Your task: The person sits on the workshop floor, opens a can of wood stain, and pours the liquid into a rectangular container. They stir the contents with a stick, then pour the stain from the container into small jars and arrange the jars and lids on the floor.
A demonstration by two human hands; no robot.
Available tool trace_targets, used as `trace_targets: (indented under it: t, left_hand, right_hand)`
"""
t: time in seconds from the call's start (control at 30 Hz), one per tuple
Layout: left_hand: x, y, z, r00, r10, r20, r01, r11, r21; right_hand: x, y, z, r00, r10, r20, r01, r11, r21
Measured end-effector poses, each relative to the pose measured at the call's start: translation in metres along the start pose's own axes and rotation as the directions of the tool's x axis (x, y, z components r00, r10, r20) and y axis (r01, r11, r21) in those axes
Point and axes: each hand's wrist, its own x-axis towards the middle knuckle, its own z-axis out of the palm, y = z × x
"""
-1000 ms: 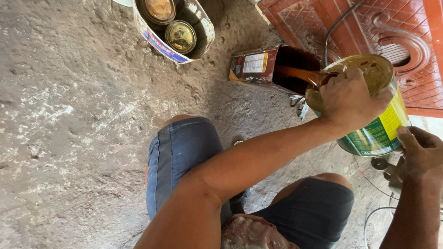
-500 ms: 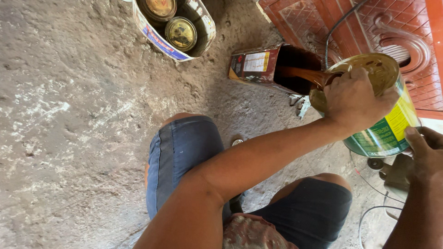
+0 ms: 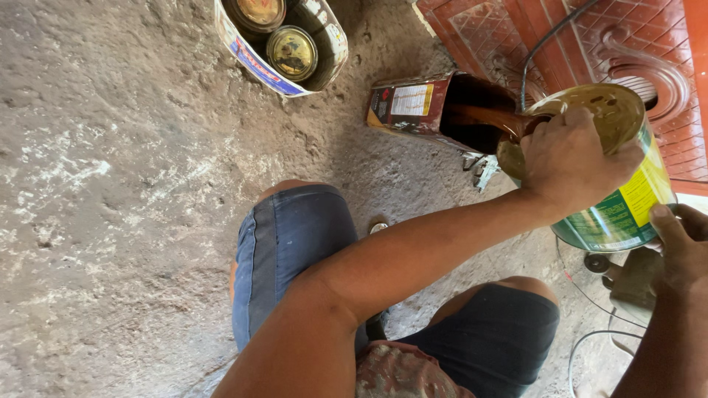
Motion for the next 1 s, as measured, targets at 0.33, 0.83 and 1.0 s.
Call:
trace_targets:
  t: [0.33, 0.83, 1.0]
  left_hand:
    - [0.0, -0.004, 0.0, 1.0, 0.016, -0.026, -0.016, 1.0, 0.008]
    - [0.003, -0.005, -0.003, 0.998, 0.059, -0.008, -0.059, 0.998, -0.017]
    - [0.002, -0.013, 0.005, 0.997, 0.076, -0.017, -0.076, 0.997, -0.015]
  right_hand:
    - [0.036, 0.058, -0.023, 0.979, -0.19, 0.068, 0.186, 0.981, 0.054]
    - [0.001, 0.02, 0.0, 0.971, -0.188, 0.15, 0.171, 0.978, 0.117]
    - [-0.02, -0.015, 0.021, 0.994, -0.07, 0.087, 0.059, 0.991, 0.121]
